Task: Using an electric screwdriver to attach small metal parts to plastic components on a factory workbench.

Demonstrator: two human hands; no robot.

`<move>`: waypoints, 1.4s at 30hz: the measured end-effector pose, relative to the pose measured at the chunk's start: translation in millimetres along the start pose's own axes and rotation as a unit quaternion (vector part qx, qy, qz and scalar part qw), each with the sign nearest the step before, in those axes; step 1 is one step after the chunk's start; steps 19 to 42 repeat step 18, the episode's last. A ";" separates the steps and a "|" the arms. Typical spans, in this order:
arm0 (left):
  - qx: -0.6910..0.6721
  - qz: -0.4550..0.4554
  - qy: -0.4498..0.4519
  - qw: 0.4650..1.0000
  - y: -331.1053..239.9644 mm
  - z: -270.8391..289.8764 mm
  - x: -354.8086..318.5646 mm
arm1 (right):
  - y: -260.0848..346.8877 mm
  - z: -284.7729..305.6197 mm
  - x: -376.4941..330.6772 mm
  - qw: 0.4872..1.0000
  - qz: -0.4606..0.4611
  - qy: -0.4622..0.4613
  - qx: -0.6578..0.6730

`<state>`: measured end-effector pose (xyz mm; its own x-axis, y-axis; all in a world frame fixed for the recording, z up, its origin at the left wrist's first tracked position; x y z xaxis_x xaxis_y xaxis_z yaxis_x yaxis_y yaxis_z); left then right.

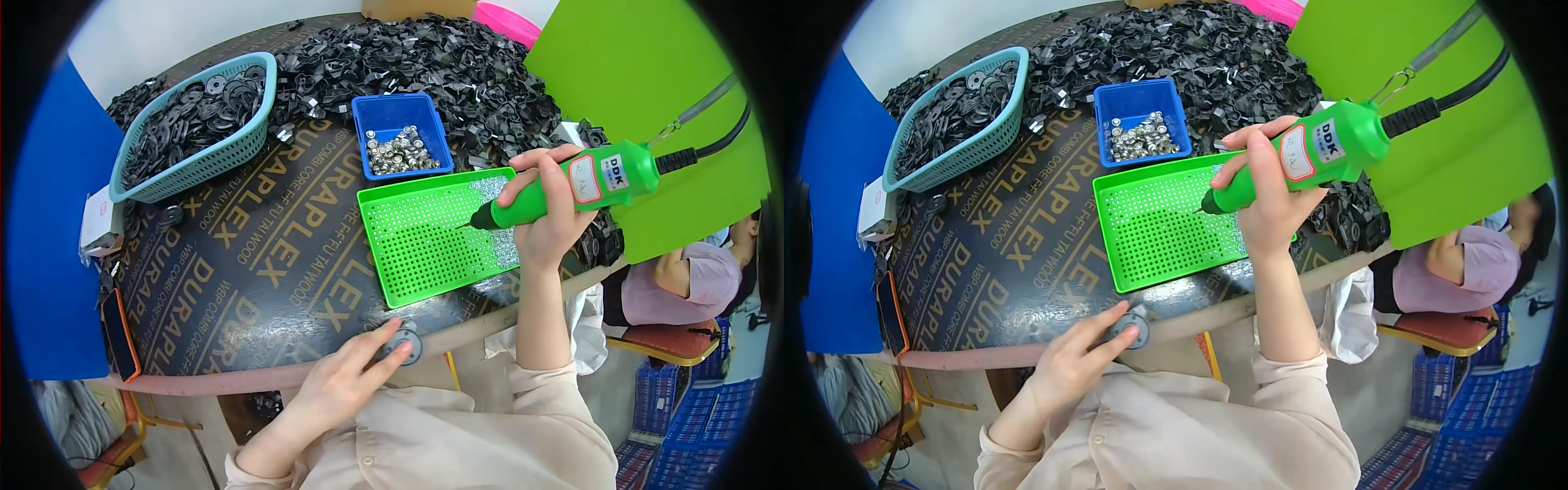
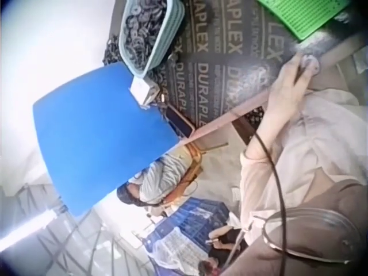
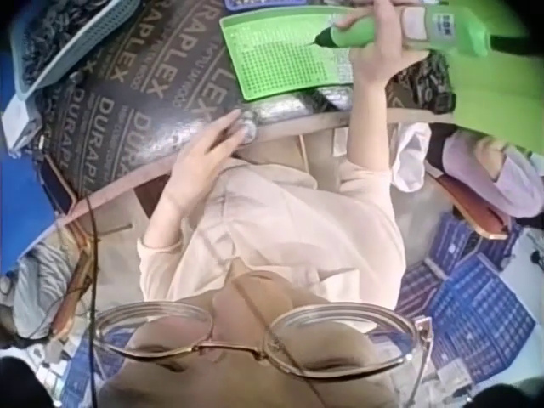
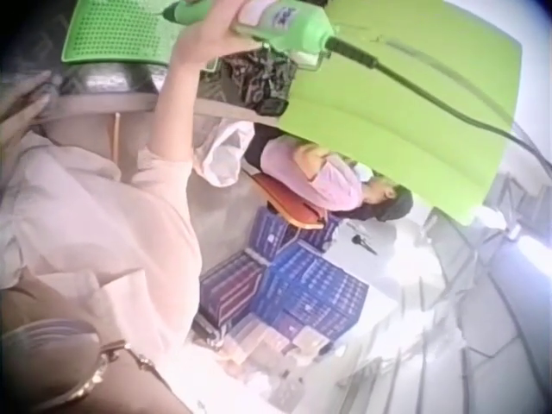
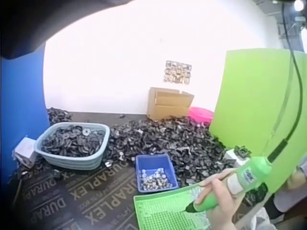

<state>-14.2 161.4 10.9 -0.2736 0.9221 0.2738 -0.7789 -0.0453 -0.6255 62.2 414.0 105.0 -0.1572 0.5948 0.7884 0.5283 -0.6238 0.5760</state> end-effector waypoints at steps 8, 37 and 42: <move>-0.011 0.003 0.014 1.000 -5.2 -24.1 5.9 | -3.0 -5.4 -0.5 1.000 -0.017 0.012 -0.010; -0.044 0.026 -0.089 0.995 -4.4 -29.5 1.1 | -4.0 -7.7 -3.5 1.000 -0.018 0.017 -0.011; -0.044 0.026 -0.089 0.995 -4.4 -29.5 1.1 | -4.0 -7.7 -3.5 1.000 -0.018 0.017 -0.011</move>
Point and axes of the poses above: each hand's wrist, its own x-axis towards the middle knuckle, its own z-axis out of the back of the hand, y = z × x, the point moved 9 cm from there along x, towards the middle knuckle, and after that the axes turned 11 degrees about z, right-handed, at the moved point
